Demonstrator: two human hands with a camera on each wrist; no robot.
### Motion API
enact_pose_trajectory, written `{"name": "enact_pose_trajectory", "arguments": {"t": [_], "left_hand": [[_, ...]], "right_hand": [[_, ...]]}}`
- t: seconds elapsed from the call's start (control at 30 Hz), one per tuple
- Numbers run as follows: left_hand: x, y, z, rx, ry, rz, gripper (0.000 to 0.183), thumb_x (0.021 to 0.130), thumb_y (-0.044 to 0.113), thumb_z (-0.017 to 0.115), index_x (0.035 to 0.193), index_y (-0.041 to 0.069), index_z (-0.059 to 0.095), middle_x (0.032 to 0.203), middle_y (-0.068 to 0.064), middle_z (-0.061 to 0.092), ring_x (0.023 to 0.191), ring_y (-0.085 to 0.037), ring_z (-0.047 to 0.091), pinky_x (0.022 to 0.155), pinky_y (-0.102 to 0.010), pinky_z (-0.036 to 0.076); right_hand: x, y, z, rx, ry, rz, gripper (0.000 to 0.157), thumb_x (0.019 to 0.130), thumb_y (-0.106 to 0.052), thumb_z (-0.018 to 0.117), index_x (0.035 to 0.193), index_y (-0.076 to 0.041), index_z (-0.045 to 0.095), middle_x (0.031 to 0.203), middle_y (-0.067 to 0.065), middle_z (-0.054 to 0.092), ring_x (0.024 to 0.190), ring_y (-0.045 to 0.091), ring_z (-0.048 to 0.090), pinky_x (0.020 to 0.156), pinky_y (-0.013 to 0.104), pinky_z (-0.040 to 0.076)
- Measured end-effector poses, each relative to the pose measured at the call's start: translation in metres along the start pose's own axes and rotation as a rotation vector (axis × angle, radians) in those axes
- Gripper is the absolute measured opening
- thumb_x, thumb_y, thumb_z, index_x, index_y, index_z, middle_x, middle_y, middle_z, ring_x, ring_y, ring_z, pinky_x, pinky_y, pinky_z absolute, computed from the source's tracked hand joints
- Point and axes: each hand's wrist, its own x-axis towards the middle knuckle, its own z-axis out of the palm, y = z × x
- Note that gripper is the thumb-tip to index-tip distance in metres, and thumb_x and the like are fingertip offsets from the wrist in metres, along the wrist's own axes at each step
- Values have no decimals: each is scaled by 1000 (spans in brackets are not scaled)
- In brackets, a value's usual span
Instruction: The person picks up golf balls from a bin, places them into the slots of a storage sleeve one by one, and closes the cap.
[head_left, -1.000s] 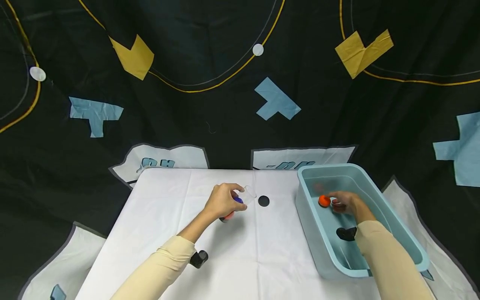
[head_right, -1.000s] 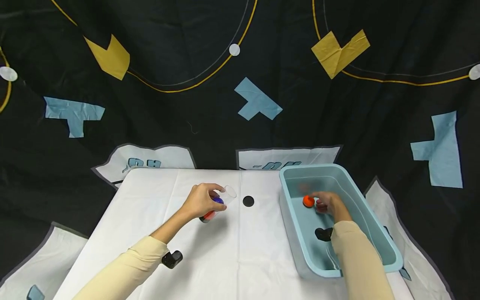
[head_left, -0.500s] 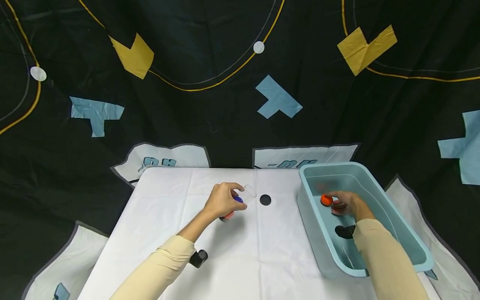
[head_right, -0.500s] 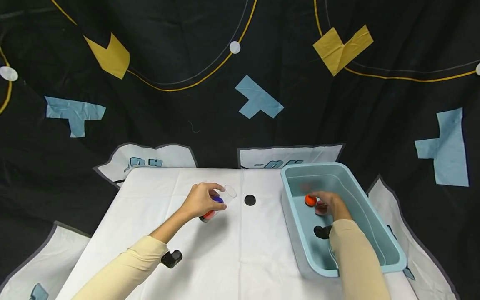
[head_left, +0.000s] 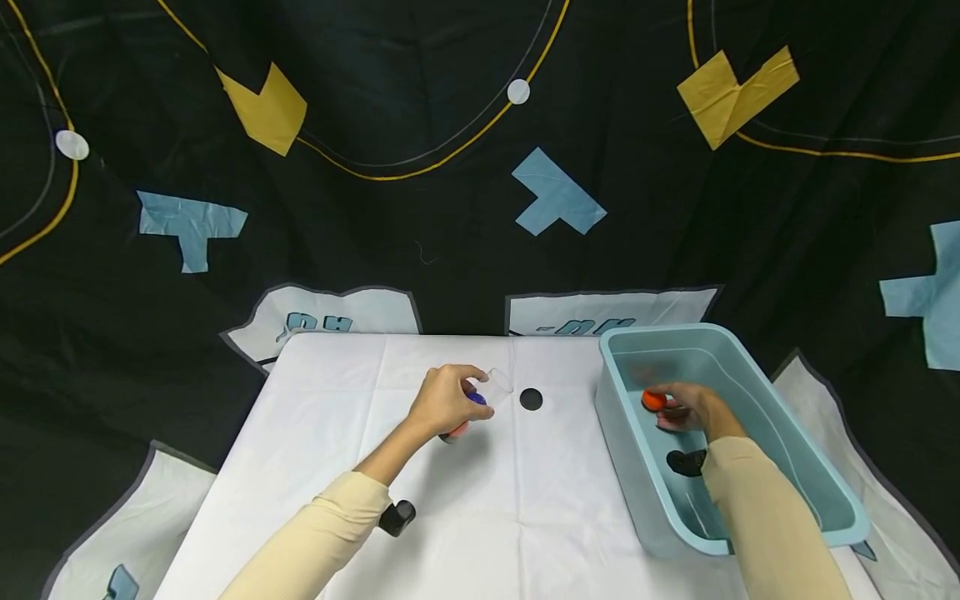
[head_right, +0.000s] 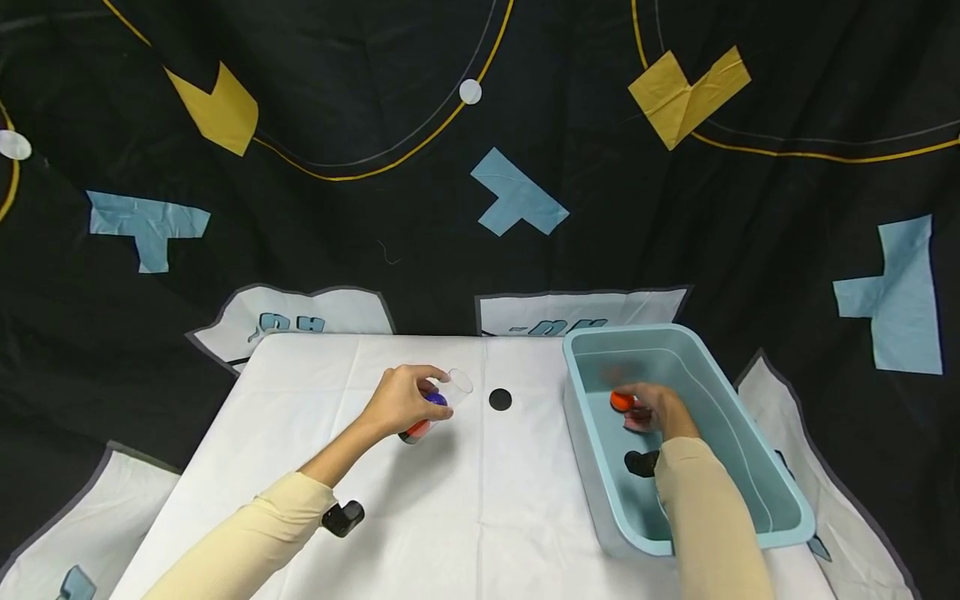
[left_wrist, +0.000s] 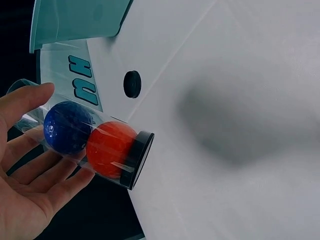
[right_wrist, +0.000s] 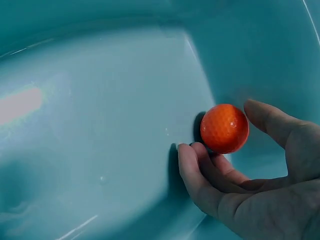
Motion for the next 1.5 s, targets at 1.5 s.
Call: {"name": "enact_pose_trajectory", "arguments": {"t": [1.5], "left_hand": [[-4, -2, 0, -12, 0, -4, 46, 68, 19, 92, 111, 12, 77, 90, -9, 77, 78, -17, 70, 69, -30, 57]], "right_hand": [[-43, -48, -31, -121, -186, -133, 44, 103, -23, 58, 135, 1, 40, 95, 7, 67, 76, 12, 72, 82, 24, 59]]}}
